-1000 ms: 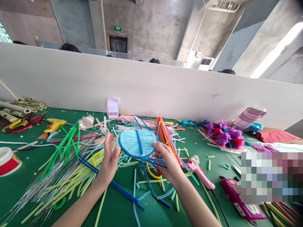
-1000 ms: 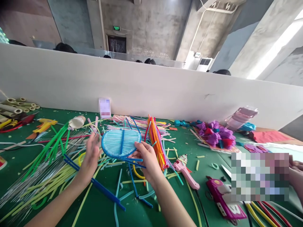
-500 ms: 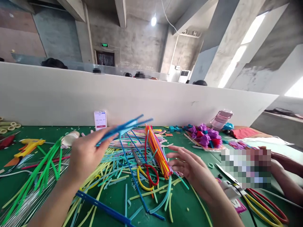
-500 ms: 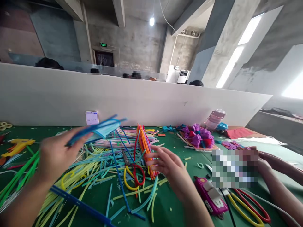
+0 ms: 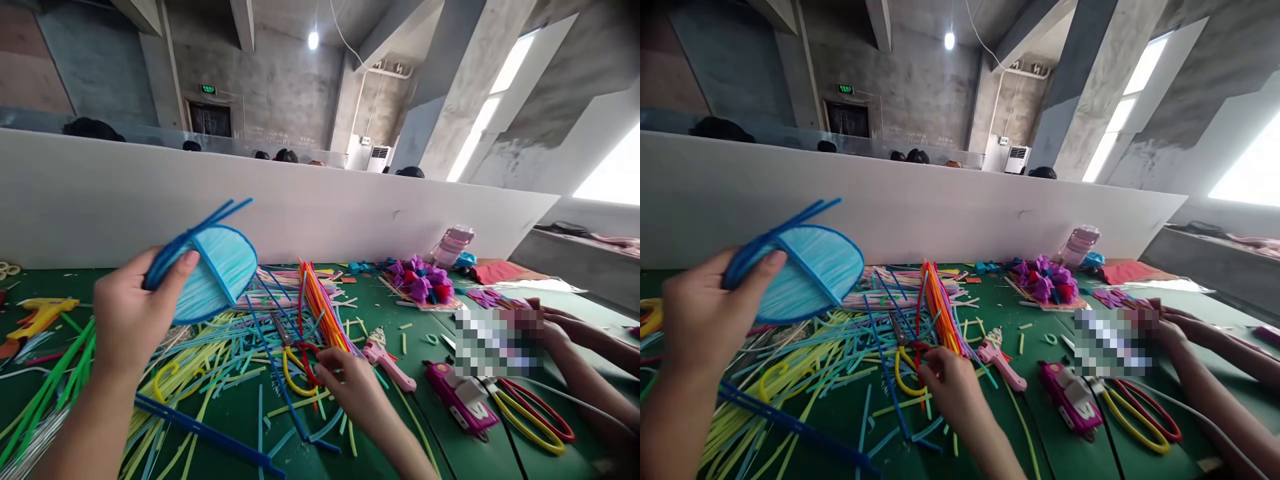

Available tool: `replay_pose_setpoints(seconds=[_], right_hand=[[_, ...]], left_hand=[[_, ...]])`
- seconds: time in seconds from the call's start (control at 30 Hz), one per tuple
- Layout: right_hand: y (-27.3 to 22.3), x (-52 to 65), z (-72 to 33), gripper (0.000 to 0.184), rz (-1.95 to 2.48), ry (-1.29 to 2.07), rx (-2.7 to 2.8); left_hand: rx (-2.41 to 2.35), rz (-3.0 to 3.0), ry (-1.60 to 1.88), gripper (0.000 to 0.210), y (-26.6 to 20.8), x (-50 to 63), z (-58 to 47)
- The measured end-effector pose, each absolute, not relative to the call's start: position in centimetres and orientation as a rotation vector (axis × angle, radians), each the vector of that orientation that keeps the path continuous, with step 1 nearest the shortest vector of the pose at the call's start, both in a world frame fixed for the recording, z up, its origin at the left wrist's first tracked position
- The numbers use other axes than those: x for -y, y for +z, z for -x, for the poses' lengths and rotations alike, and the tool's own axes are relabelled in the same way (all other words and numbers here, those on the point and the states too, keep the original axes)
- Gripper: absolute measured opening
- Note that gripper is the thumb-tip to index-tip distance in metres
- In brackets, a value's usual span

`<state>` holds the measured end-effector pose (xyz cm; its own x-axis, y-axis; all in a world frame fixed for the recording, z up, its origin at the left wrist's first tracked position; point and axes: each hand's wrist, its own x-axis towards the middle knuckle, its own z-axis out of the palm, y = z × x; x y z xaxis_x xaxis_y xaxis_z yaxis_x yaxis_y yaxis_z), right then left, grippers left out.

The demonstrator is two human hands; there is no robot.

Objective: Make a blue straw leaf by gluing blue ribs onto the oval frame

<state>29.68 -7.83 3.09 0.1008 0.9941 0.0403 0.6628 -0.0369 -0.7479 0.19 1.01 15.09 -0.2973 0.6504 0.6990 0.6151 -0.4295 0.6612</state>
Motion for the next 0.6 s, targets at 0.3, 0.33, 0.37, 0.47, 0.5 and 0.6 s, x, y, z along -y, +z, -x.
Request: replay_pose_setpoints(seconds=[0.3,0.33,0.37,0.47,0.5,0.6], right_hand=[[0.3,2.7,-26.2,0.05,2.123,0.374,2.013],[0.4,2.8,-27.0,0.052,2.079,0.412,2.01],[0.7,3.1,-27.8,0.052,2.027,0.488,1.978],[2.0,5.0,-29.6,0.059,1.692,1.088,1.621],[2.5,5.8,-29.7,0.065,1.563,1.274,1.486],[3.4,7.9,-28.5,0.065,1.281,1.515,1.251]], left_hand=[[-1.298,-1.958,1.801,0.033,14.0,-2.3,-1.6],[-1.297,-1.978,1.835,0.033,13.9,-2.4,-1.4],[-1.303,-2.004,1.876,0.032,13.9,-2.4,-1.3],[-1.345,-2.162,1.981,0.031,13.9,-2.1,-1.2],[-1.355,-2.233,2.004,0.031,14.0,-1.9,-1.3],[-1.312,-2.409,2.03,0.033,14.2,-1.3,-1.7]])
